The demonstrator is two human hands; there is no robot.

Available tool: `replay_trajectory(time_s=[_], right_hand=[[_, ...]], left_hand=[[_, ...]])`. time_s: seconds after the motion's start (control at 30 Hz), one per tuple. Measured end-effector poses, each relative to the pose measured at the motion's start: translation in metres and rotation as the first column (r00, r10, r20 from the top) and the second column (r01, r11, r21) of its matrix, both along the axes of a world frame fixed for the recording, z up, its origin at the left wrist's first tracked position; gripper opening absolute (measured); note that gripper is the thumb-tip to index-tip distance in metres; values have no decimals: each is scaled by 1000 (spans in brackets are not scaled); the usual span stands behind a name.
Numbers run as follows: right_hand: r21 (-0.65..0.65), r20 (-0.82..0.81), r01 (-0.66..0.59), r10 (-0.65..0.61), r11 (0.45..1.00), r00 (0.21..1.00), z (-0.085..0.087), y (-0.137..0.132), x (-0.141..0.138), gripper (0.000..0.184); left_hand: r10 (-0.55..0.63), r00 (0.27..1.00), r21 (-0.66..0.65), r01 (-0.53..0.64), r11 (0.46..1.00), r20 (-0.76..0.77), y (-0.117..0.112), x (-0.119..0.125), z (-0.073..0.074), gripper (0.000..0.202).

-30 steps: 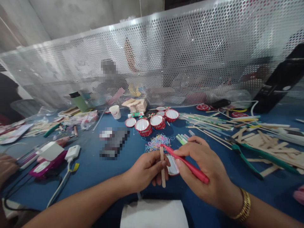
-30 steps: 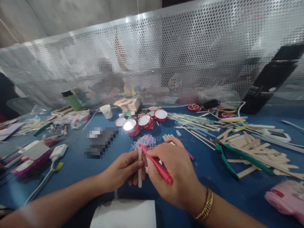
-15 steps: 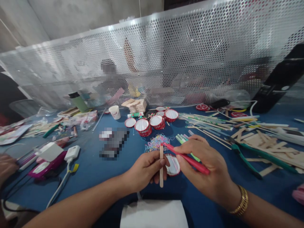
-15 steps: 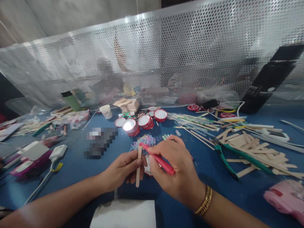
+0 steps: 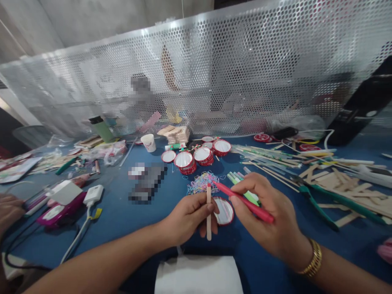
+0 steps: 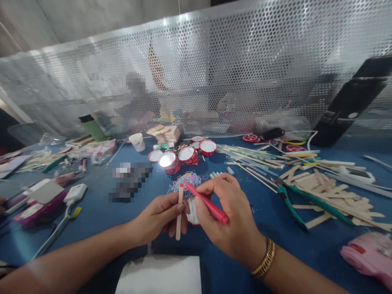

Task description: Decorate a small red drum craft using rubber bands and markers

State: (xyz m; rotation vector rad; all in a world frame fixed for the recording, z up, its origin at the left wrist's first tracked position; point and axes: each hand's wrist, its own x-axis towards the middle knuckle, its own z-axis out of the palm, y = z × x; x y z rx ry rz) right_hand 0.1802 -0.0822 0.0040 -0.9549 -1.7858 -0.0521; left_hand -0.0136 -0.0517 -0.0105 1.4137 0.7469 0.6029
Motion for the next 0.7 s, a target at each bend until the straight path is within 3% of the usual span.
replay_trajectory(time_s=[0.7], right_hand=[[-28,2,-87,87,996,996,-3,0,1,12]], left_hand=[[-28,999,13,28,1000,-29,1,-2,-2,35]])
